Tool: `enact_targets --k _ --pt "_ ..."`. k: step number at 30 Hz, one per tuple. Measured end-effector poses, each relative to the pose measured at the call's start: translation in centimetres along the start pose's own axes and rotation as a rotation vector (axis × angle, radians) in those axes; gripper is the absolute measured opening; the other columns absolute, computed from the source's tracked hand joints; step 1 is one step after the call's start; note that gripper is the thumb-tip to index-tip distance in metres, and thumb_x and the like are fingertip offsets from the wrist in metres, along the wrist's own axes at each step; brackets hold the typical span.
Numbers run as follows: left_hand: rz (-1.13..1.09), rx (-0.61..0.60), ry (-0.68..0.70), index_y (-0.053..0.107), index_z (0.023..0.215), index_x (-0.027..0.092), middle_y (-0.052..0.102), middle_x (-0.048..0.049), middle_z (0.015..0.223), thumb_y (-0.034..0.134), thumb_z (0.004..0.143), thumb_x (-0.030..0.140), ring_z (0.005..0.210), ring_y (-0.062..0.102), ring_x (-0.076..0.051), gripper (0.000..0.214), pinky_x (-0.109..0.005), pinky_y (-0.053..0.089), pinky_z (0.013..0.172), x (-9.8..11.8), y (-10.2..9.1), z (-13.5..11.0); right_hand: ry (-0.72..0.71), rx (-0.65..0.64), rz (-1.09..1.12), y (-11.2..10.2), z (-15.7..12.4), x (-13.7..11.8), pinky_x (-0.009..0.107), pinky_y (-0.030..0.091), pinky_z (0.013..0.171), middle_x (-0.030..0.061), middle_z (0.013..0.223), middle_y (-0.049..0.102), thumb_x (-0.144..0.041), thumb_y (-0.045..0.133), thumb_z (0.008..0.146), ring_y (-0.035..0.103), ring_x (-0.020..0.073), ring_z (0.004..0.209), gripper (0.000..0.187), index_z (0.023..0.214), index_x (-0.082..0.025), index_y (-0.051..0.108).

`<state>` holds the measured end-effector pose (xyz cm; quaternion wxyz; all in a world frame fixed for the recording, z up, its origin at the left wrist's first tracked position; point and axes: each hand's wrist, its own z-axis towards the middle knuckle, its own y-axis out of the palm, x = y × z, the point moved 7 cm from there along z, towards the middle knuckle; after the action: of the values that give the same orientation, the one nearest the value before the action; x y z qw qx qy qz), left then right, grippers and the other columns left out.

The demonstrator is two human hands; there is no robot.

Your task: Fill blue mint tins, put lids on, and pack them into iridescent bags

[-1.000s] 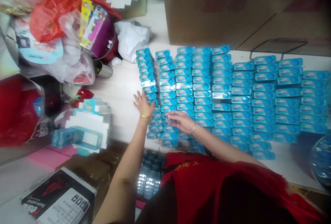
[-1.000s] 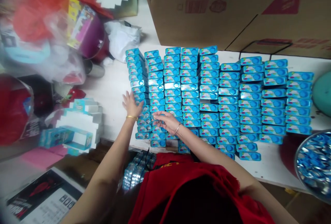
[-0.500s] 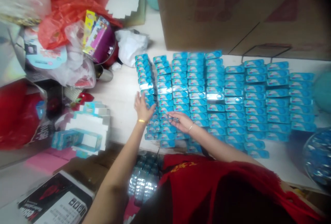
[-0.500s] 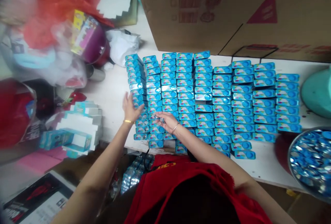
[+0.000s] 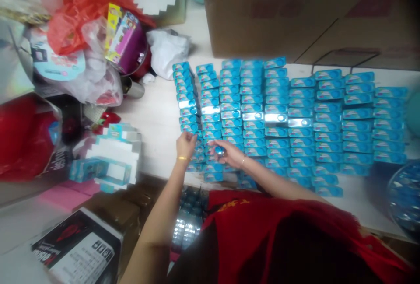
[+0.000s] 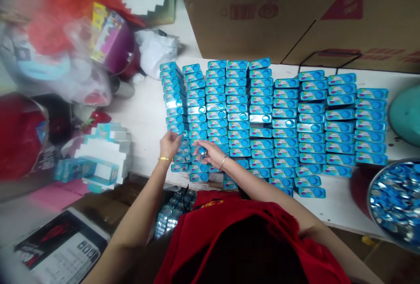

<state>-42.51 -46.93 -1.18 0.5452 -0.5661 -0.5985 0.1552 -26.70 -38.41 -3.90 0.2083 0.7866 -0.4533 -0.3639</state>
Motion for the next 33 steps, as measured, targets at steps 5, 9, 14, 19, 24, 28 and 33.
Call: enact_targets --k 5,9,14,19,24,28,33 --pt "0.375 -0.24 -0.156 0.063 0.073 0.019 0.071 -0.0132 0.088 0.063 0.073 0.044 0.088 0.065 -0.027 0.025 -0.033 0.047 0.073 -0.7 1.6 4.5 -0.013 -0.038 0.076 0.4 -0.6 -1.0 0.019 0.038 0.039 0.003 0.074 0.064 -0.033 0.056 0.081 0.057 0.0127 0.056 0.026 0.099 -0.016 0.064" --pt "0.522 -0.336 -0.204 0.068 0.083 0.016 0.07 -0.0201 0.096 0.066 0.068 0.055 0.096 0.065 -0.033 0.042 -0.037 0.049 0.077 -0.9 2.0 6.0 -0.001 0.022 0.031 0.3 -1.0 -1.1 0.017 0.038 0.041 0.0029 0.076 0.065 -0.035 0.057 0.084 0.055 0.0096 0.054 0.024 0.099 -0.018 0.064" --pt "0.46 -0.206 -0.097 0.066 0.09 0.017 0.069 -0.0163 0.095 0.062 0.075 0.049 0.093 0.065 -0.032 0.035 -0.038 0.048 0.077 0.1 1.2 3.9 -0.017 0.05 0.043 0.3 -1.4 -0.8 0.016 0.034 0.038 0.0018 0.072 0.064 -0.039 0.055 0.088 0.049 0.007 0.048 0.026 0.103 -0.019 0.063" --pt "-0.174 -0.222 0.311 0.064 0.097 0.02 0.064 -0.0044 0.085 0.059 0.08 0.031 0.08 0.06 -0.017 0.021 -0.03 0.048 0.077 3.6 2.7 -4.4 -0.008 0.088 0.118 0.0 -1.9 0.7 0.016 0.041 0.042 0.0001 0.071 0.063 -0.035 0.064 0.084 0.053 0.0081 0.052 0.024 0.103 -0.021 0.062" --pt "-0.34 -0.063 0.243 0.058 0.074 0.019 0.058 -0.0024 0.079 0.056 0.08 0.025 0.078 0.057 -0.015 0.009 -0.029 0.048 0.077 2.6 3.1 -8.8 0.031 0.119 0.148 0.0 -1.8 2.8 0.017 0.043 0.046 -0.0006 0.07 0.063 -0.032 0.067 0.082 0.052 0.0078 0.055 0.016 0.093 -0.021 0.064" --pt "-0.284 0.069 0.026 0.054 0.085 0.02 0.059 0.0001 0.075 0.05 0.083 0.026 0.07 0.057 -0.014 0.007 -0.025 0.047 0.071 -0.8 1.6 -5.9 0.02 0.124 0.055 -0.3 -1.8 2.8 0.016 0.034 0.039 0.0011 0.067 0.063 -0.045 0.066 0.081 0.049 0.0081 0.05 0.027 0.087 -0.019 0.063" --pt "0.162 -0.019 0.028 0.058 0.083 0.021 0.065 -0.0034 0.077 0.049 0.078 0.017 0.077 0.062 -0.02 0.011 -0.029 0.045 0.072 -0.7 1.0 -1.1 0.032 0.032 -0.003 0.0 -2.1 2.2 0.016 0.025 0.034 -0.0002 0.063 0.06 -0.055 0.065 0.078 0.045 0.0078 0.046 0.039 0.09 -0.018 0.064"
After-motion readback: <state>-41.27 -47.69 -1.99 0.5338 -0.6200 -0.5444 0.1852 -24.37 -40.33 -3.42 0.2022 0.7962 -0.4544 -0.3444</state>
